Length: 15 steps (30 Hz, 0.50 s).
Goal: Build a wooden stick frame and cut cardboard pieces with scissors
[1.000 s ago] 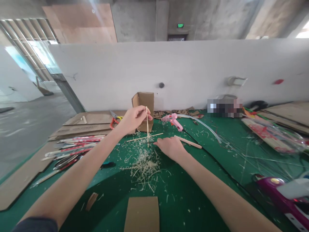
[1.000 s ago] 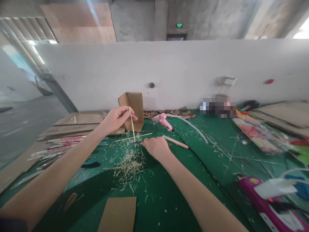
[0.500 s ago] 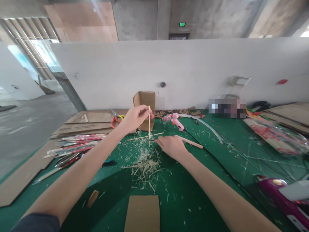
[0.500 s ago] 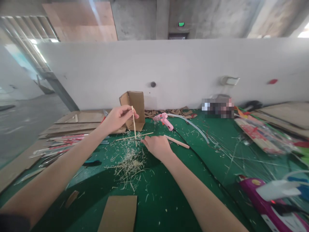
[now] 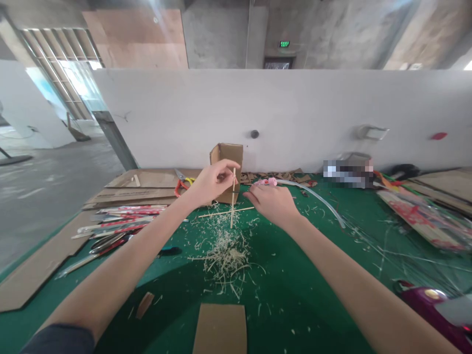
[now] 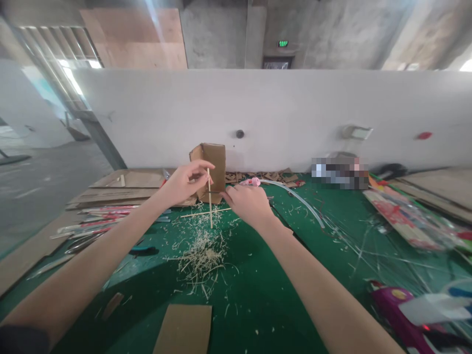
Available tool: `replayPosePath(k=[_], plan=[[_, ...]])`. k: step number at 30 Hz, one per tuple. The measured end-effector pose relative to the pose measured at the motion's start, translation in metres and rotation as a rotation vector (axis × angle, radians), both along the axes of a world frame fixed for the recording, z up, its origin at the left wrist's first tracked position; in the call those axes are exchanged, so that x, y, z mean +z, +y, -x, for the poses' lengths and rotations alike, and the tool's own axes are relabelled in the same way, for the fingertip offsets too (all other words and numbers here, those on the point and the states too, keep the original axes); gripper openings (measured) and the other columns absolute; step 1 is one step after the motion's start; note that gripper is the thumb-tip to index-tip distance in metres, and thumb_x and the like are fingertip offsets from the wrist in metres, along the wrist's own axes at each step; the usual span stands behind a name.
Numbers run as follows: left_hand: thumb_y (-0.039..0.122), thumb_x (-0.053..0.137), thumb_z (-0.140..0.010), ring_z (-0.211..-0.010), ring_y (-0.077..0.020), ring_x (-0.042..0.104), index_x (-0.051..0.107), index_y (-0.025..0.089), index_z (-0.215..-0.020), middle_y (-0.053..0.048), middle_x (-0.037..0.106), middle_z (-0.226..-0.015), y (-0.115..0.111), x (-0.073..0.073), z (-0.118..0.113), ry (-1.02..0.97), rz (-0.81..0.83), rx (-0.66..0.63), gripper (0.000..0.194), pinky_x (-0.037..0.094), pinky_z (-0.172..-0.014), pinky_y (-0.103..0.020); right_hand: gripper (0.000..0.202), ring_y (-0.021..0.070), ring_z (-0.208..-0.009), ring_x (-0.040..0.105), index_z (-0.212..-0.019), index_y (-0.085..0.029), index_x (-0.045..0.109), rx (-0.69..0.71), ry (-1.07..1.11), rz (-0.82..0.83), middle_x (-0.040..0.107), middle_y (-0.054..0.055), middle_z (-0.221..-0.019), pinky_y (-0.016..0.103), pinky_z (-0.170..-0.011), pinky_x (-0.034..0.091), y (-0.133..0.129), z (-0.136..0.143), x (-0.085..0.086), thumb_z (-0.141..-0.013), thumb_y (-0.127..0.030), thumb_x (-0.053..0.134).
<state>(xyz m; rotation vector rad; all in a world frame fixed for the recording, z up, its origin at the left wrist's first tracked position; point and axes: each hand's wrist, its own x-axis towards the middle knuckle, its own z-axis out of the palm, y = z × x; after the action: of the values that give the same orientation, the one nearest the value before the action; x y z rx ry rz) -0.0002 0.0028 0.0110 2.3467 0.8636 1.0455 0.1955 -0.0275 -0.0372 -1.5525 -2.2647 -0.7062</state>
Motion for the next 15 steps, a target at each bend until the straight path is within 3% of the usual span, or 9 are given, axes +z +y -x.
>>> replayPosePath(k=[2,6,15], plan=[[0.025,0.045,-0.084,-0.076,-0.0139,0.061,0.050,0.024,-0.110,-0.002,0.067,-0.081,0.000,0.000,0.000,-0.003,-0.013,-0.004,0.027,0.047,-0.072,-0.027,0.051,0.0168,-0.067,0.057,-0.087,-0.019,0.062,0.018,-0.013,-0.030,0.068,0.006,-0.079,0.027,-0.054,0.016,0.001,0.002,0.004,-0.097,-0.044,0.019],[0.028,0.042,-0.087,-0.075,-0.0134,0.060,0.054,0.023,-0.103,-0.002,0.067,-0.082,-0.002,0.000,-0.001,0.022,-0.045,0.012,0.021,0.047,-0.070,-0.027,0.052,0.0162,-0.064,0.057,-0.087,-0.019,0.061,-0.012,0.031,-0.021,0.068,0.005,-0.078,0.027,-0.052,0.015,-0.001,0.007,0.001,-0.097,-0.043,0.017],[0.028,0.043,-0.088,-0.081,-0.0131,0.063,0.057,0.021,-0.099,-0.002,0.069,-0.084,-0.004,-0.003,-0.007,-0.037,-0.062,0.083,0.019,0.048,-0.076,-0.026,0.050,0.0182,-0.060,0.058,-0.087,-0.020,0.061,-0.098,0.066,0.102,0.066,0.006,-0.069,0.025,-0.054,0.024,-0.005,0.011,-0.007,-0.097,-0.044,0.018]])
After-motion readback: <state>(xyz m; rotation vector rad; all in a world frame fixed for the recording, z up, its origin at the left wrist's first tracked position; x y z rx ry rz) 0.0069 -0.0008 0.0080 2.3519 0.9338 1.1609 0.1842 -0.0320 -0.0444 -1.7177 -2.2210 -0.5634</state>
